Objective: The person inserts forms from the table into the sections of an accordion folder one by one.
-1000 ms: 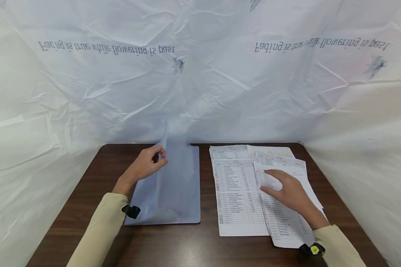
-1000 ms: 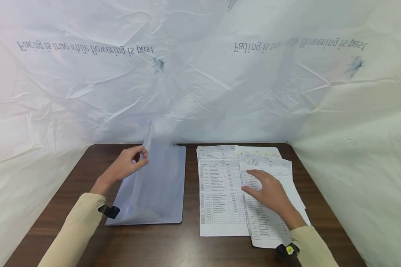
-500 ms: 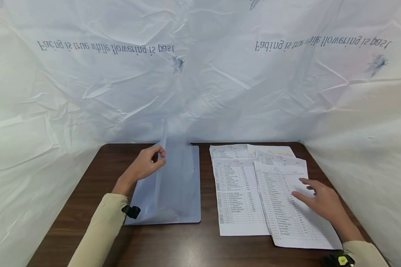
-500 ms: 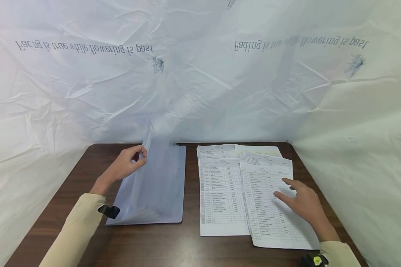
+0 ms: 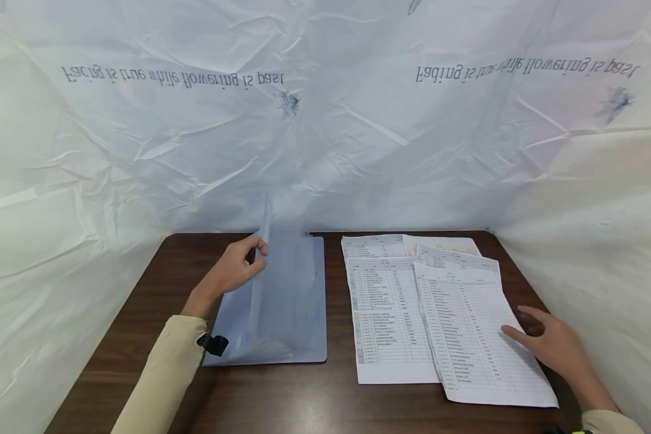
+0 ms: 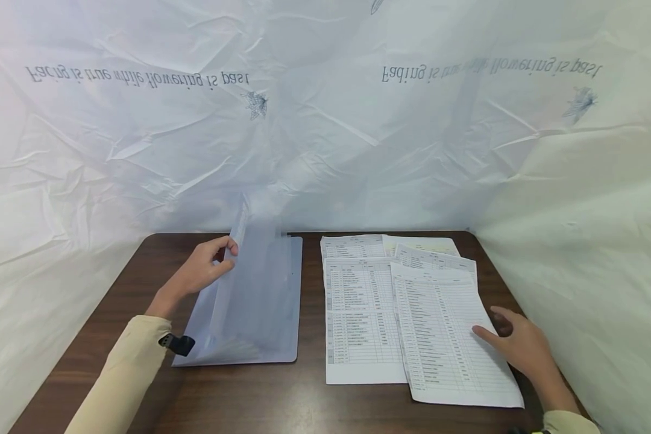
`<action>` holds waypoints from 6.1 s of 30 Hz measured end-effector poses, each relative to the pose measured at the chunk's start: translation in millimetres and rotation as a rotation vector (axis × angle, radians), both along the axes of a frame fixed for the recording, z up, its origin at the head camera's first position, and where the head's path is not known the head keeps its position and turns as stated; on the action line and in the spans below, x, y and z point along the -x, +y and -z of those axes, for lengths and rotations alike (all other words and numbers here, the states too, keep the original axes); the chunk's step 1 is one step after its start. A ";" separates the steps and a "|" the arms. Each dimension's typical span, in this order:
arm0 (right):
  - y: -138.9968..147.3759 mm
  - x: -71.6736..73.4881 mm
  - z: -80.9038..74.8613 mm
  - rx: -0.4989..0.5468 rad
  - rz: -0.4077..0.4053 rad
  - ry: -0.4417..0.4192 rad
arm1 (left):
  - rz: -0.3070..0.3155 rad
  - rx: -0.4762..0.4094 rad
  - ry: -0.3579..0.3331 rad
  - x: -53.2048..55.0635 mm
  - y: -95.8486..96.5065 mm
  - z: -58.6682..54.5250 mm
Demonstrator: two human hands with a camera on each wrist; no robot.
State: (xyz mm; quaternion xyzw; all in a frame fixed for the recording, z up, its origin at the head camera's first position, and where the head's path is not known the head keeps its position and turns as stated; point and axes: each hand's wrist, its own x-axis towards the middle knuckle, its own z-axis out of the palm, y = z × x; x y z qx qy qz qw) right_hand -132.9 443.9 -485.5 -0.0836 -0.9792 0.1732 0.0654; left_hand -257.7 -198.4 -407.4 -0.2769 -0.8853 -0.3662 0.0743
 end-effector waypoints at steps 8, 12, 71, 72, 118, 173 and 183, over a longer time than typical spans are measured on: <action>10.5 -3.7 6.7 0.024 0.006 -0.029 | -0.004 -0.001 0.004 -0.4 0.0 -0.4; 11.4 -5.1 7.9 0.016 -0.003 -0.039 | -0.008 -0.007 0.004 -0.9 -0.2 -0.6; 4.8 -13.8 -24.8 0.332 0.017 -0.056 | -0.011 -0.010 -0.012 -2.8 -2.4 -0.7; 3.1 -14.0 -25.4 0.333 0.017 -0.048 | -0.011 -0.009 -0.008 -2.6 -2.5 -0.6; -112.9 43.3 -70.6 0.699 -0.019 0.129 | -0.002 0.008 -0.021 -1.2 0.2 -5.4; -282.6 86.0 -103.1 0.897 -0.271 0.143 | -0.005 0.035 0.004 -1.1 8.0 -5.4; -298.5 84.3 -99.2 0.907 -0.322 0.126 | -0.019 0.036 0.004 0.0 8.5 -5.7</action>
